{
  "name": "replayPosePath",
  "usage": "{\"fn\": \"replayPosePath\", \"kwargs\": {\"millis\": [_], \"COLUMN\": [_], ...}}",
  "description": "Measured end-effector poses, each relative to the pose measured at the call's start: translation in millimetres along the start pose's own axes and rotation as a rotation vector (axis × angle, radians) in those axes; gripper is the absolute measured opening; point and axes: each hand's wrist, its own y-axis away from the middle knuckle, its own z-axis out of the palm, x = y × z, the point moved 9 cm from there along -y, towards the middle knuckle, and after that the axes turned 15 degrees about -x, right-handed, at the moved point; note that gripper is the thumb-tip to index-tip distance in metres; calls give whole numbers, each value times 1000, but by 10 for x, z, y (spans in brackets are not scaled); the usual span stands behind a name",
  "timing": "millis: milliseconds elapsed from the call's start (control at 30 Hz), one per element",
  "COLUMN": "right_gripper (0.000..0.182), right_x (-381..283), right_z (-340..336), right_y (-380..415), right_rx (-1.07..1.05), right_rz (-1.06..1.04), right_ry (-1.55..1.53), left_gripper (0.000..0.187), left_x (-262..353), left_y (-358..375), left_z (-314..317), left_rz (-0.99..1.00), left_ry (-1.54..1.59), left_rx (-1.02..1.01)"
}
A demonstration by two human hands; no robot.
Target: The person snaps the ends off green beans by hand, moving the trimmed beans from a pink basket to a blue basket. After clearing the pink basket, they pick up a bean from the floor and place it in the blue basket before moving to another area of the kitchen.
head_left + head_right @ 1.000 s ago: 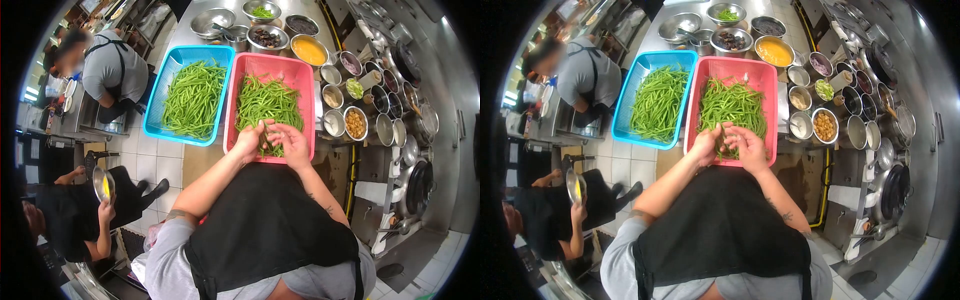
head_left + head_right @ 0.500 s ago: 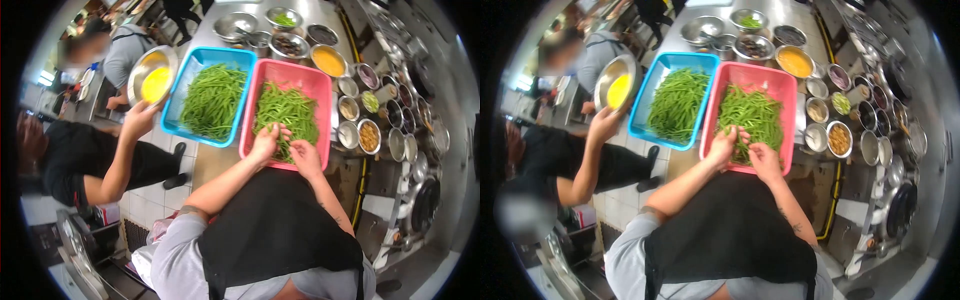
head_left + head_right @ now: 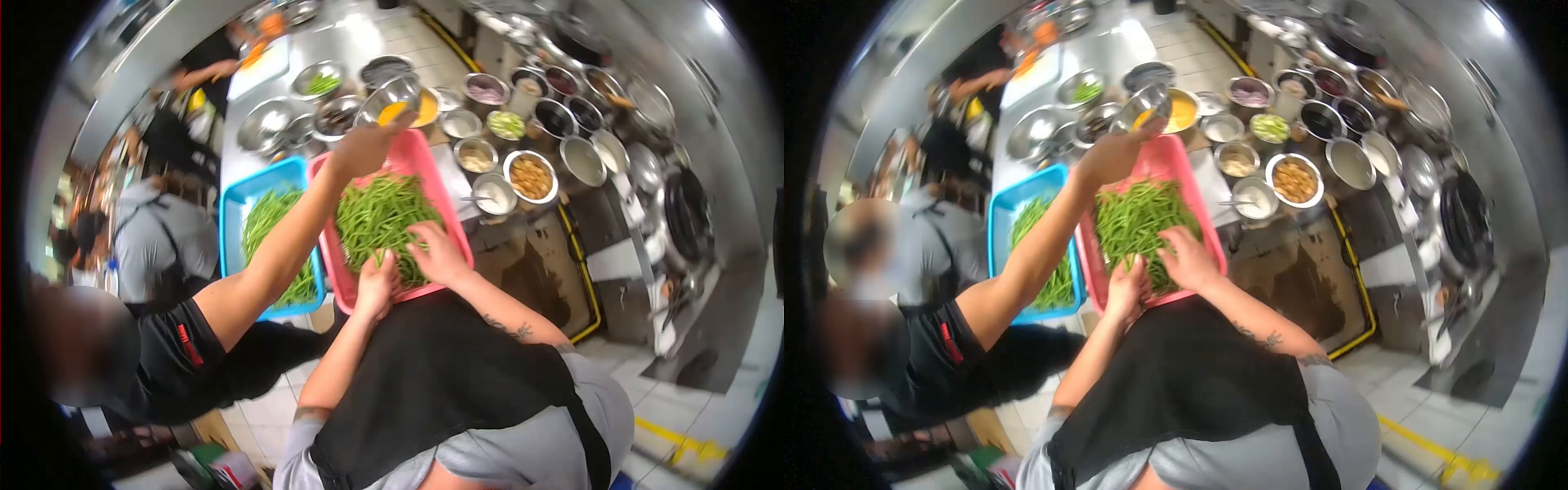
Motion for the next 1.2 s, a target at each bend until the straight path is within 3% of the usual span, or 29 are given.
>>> {"fn": "replayPosePath", "kwargs": {"millis": [133,233,333,467,700,800,900,1067,1200], "right_gripper": [18,18,17,17,16,13,13,11,25], "right_x": [-7,84,93,-22,105,112,103,391,569], "right_z": [103,109,-46,-190,-246,-379,-415,-255,-12], "right_y": [6,66,126,164,164,140,66,-106,-246], "right_rx": [-115,-205,-157,-302,-303,-193,-133,-225,-331], "right_rz": [-53,45,70,-86,-126,-87,-110,-35,29], "right_ry": [-215,-276,-464,-123,-297,-218,-142,-90,30], "left_gripper": [22,22,22,23,23,22,22,25,29], "left_x": [-11,15,27,50,52,89,4,-227,-392], "left_y": [-37,-54,-94,-125,-180,-160,-151,-78,-12], "left_z": [84,198,236,244,278,410,507,619,456], "left_rz": [-74,-114,-149,-209,-192,-176,-152,-160,-113], "left_ry": [-102,-130,-202,-279,-265,-353,-307,139,372], "left_rx": [-37,-54,-60,-53,-7,47,78,83,161]}}
